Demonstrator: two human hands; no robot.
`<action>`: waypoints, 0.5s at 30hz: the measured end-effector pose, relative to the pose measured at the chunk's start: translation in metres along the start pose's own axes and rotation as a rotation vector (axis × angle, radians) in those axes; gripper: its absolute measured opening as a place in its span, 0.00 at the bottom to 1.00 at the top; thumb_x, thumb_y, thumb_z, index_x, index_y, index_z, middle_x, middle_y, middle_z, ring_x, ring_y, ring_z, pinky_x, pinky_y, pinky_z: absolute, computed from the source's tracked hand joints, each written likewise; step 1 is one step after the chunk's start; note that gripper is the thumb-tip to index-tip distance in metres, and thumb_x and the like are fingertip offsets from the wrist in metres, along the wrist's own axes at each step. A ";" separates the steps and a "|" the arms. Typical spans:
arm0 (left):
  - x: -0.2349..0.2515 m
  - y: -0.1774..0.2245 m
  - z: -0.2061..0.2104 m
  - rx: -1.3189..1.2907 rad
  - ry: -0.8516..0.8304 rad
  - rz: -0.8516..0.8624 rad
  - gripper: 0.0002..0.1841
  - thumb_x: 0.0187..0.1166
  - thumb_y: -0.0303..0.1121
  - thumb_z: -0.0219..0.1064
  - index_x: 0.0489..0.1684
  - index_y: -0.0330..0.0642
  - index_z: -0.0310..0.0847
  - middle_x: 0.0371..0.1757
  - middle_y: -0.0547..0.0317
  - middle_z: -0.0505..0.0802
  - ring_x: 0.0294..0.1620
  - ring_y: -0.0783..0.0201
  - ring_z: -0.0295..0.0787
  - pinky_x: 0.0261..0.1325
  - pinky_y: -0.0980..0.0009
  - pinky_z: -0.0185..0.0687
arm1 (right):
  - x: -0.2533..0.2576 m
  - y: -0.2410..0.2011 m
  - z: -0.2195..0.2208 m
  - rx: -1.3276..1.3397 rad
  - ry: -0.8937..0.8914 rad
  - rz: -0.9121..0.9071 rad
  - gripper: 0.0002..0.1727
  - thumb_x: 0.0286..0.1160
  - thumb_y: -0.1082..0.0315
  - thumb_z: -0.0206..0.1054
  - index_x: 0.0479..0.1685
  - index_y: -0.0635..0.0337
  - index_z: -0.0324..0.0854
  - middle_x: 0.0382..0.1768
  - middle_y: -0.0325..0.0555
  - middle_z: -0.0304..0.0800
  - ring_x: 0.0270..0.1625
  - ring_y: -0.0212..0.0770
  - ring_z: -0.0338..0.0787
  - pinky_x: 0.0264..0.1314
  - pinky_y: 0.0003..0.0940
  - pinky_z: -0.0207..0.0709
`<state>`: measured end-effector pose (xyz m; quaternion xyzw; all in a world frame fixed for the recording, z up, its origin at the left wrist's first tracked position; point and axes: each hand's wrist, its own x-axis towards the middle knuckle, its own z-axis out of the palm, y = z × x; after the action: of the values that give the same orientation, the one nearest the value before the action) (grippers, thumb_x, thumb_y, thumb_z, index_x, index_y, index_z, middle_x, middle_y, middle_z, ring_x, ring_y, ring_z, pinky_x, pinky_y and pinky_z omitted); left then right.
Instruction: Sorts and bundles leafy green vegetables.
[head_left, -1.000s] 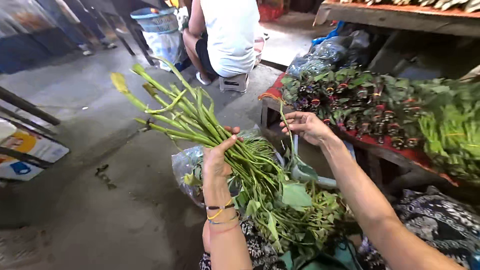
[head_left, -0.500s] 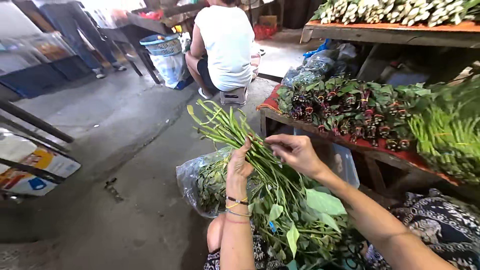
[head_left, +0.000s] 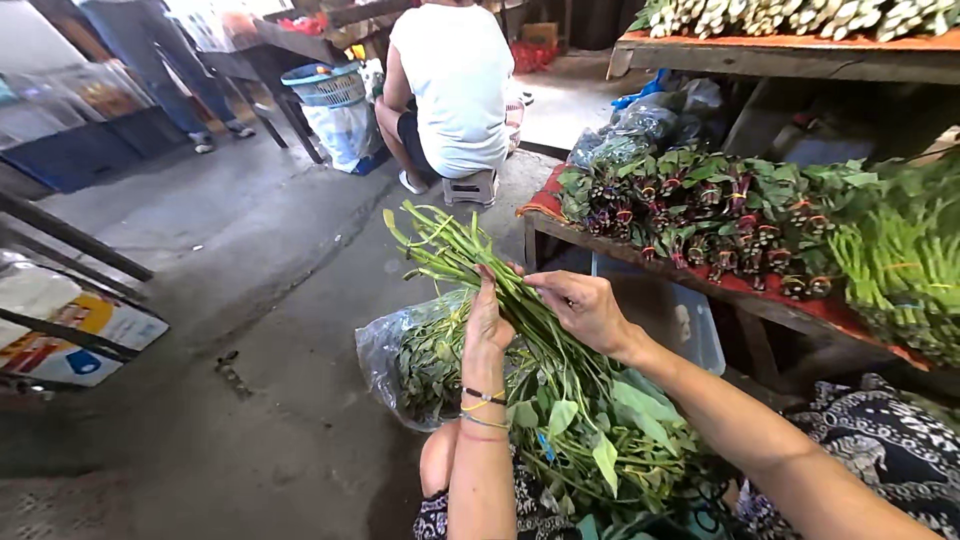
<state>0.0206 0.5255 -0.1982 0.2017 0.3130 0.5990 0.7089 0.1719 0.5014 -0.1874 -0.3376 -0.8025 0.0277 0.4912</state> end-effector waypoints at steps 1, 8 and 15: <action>0.000 0.000 0.001 0.002 0.016 0.003 0.31 0.91 0.61 0.37 0.50 0.48 0.82 0.41 0.60 0.93 0.44 0.65 0.92 0.49 0.65 0.90 | 0.001 0.000 0.000 -0.027 -0.001 -0.016 0.11 0.78 0.77 0.65 0.50 0.65 0.93 0.46 0.50 0.97 0.43 0.39 0.97 0.50 0.32 0.91; -0.005 -0.007 0.004 0.018 -0.010 0.073 0.21 0.89 0.53 0.53 0.56 0.46 0.81 0.45 0.58 0.94 0.46 0.64 0.93 0.51 0.66 0.91 | 0.009 -0.005 0.001 -0.167 -0.141 0.000 0.11 0.73 0.77 0.66 0.47 0.65 0.93 0.41 0.53 0.97 0.40 0.48 0.97 0.45 0.44 0.91; -0.005 0.008 0.000 0.007 0.132 0.124 0.06 0.88 0.31 0.60 0.47 0.41 0.81 0.36 0.55 0.91 0.33 0.62 0.90 0.39 0.65 0.91 | 0.022 -0.015 -0.038 0.161 -0.608 0.337 0.16 0.75 0.70 0.73 0.62 0.61 0.88 0.54 0.51 0.92 0.40 0.39 0.91 0.48 0.37 0.88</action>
<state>0.0140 0.5221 -0.1915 0.1832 0.3479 0.6527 0.6476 0.1888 0.4918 -0.1452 -0.4019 -0.8402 0.2707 0.2435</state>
